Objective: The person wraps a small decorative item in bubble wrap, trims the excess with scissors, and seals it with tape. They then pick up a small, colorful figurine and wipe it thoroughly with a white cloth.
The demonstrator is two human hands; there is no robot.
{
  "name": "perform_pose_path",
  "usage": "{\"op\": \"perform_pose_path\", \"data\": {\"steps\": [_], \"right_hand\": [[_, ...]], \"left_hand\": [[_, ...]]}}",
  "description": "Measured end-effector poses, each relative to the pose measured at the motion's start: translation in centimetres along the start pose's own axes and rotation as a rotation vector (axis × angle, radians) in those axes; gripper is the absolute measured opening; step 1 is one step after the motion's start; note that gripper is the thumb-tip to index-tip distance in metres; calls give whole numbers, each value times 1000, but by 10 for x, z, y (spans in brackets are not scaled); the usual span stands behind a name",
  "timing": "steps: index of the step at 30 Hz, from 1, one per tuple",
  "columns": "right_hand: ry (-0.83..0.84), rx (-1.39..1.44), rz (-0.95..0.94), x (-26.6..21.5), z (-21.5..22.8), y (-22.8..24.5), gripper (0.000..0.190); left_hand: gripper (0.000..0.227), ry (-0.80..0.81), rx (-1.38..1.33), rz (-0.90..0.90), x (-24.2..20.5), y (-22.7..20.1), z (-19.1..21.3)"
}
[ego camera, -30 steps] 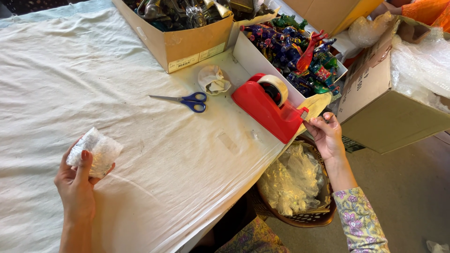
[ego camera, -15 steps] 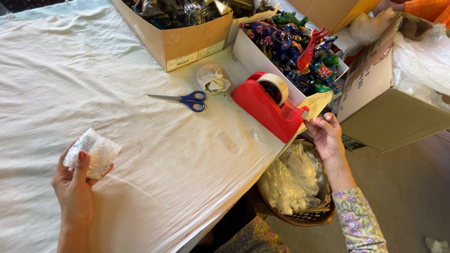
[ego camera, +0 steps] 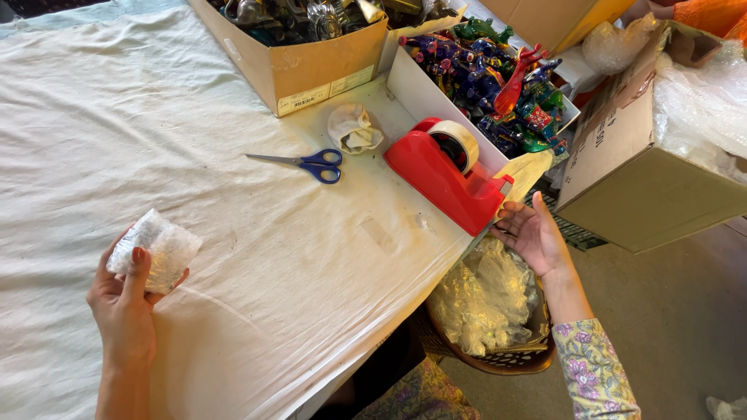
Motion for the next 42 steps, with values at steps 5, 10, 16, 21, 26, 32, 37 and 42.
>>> {"op": "perform_pose_path", "data": {"steps": [5, 10, 16, 21, 26, 32, 37, 42], "right_hand": [[69, 28, 61, 9, 1, 9, 43], [9, -39, 125, 15, 17, 12, 16], [35, -47, 187, 21, 21, 2, 10], [-9, -66, 244, 28, 31, -5, 10], [-152, -29, 91, 22, 52, -58, 7], [76, 381, 288, -12, 39, -22, 18], [306, -143, 478, -60, -92, 77, 22], [628, -488, 539, -57, -237, 90, 9]], "left_hand": [[46, 14, -18, 2, 1, 2, 1], [48, 19, -9, -4, 2, 2, 2], [47, 13, -12, 4, 1, 2, 2], [46, 4, -22, 11, -1, -1, -2], [46, 13, -2, 8, -1, -1, -1], [45, 9, -26, 21, -1, 0, -2], [45, 17, 2, 2, 2, 8, 0], [45, -14, -31, -3, 7, 23, 16]]}}
Point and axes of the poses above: each hand's wrist, its own x-axis towards the middle knuckle, its own z-axis out of the back of the hand, y = z × x, the point moved 10 cm from there along x, towards the middle knuckle, and after that the axes turned 9 degrees about -x, right-handed, at the moved point
